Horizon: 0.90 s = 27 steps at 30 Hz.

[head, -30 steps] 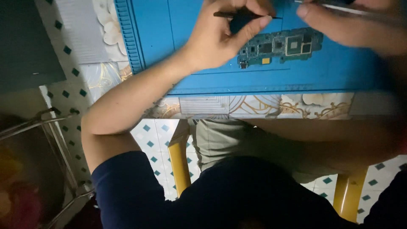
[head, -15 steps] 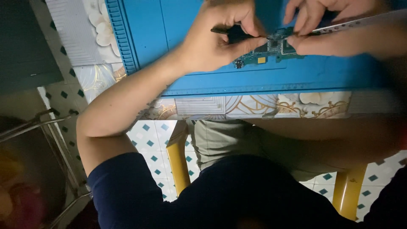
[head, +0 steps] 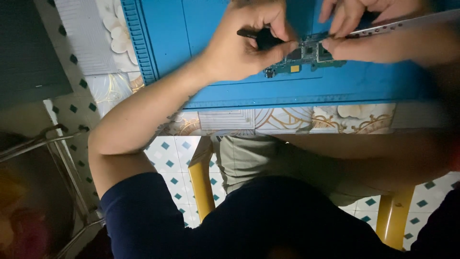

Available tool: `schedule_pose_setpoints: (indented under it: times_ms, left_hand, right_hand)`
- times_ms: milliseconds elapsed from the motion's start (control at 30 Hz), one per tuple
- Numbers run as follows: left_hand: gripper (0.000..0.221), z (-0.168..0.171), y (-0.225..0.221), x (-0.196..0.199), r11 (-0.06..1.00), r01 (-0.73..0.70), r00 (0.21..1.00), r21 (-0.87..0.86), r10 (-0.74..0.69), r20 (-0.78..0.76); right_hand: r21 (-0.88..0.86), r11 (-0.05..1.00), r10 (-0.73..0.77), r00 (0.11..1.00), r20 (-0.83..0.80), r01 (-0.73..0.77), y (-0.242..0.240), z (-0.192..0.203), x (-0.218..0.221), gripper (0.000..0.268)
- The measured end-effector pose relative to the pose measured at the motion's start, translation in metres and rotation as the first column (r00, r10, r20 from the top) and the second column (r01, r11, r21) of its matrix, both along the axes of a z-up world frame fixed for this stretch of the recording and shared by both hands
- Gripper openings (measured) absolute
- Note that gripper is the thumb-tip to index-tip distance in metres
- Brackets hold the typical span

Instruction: The person is using tweezers to adjust or remove small components on a mobile phone motherboard and using a brush to clean the surface.

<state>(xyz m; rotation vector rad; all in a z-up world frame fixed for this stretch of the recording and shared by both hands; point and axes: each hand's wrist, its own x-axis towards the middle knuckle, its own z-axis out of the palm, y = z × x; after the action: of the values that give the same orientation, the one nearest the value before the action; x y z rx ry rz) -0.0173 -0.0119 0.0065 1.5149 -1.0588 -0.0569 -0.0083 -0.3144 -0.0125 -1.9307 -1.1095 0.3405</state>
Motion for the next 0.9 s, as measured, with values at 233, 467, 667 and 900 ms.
schedule_pose_setpoints:
  times_ms: [233,467,667,900]
  left_hand:
    - [0.029,0.004,-0.001,-0.001,1.000,-0.008,1.000,0.009,0.009,-0.014]
    - [0.025,0.004,0.000,0.000,1.000,-0.003,1.000,0.010,0.003,-0.018]
    - [0.025,0.003,0.000,0.000,1.000,0.012,0.999,0.002,-0.012,-0.031]
    - [0.022,0.001,0.002,0.001,1.000,0.012,1.000,0.022,-0.012,-0.009]
  right_hand:
    - [0.118,0.990,0.069,0.994,0.081,-0.079,0.007,0.003,0.004,0.024]
    - [-0.023,0.999,0.026,0.998,0.053,-0.025,0.008,0.017,-0.001,0.021]
    - [0.003,0.998,0.065,0.995,0.077,-0.065,0.008,0.012,0.003,0.020]
    - [-0.180,0.983,-0.031,1.000,-0.004,0.029,0.002,0.007,-0.005,0.016]
